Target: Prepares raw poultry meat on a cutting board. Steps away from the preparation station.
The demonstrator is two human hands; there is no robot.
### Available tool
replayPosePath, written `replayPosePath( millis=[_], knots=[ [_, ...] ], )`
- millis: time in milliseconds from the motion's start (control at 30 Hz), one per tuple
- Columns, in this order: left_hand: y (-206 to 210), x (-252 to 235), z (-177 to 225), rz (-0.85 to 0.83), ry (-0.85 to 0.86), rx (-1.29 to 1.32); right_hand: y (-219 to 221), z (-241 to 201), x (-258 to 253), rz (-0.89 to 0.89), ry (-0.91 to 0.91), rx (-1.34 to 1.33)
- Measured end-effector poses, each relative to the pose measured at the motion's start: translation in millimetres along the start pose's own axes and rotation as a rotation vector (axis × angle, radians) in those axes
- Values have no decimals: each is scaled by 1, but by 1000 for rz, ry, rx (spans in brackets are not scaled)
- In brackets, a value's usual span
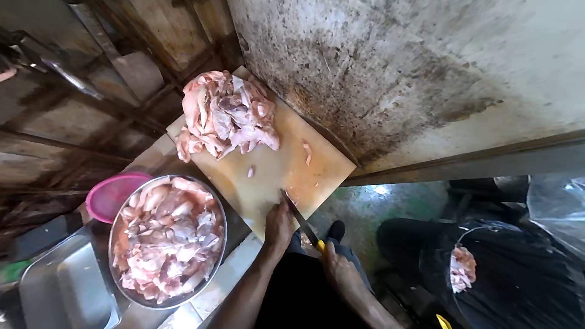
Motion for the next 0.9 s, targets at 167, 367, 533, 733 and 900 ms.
replayPosePath(
  millis=[167, 367, 533, 733, 900],
  knots=[
    [-8, -6, -5, -3, -48, -50, -3, -40, -41, 83, -126, -17],
    [-11, -7, -4, 54, -2, -89, 1, -12, -12, 77, -66, 64],
    [-3, -4, -6, 78, 30, -70, 3, -13, -10, 120, -71, 117],
    [-8, -8, -2, 7, -28, -96, -14, -64, -52, 108, -107, 105],
    [-13, -6, -5, -11, 7, -101, -14, -38, -57, 123, -168, 20]
  ],
)
Point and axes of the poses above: each hand's wrist, its own x-axis away from the middle knuckle, its own y-axis out of the palm, z = x × y, the point moved 5 cm from there along -x, towards the middle knuckle, and after that the axes turned 2 degrees about -z, right-handed, at the moved point
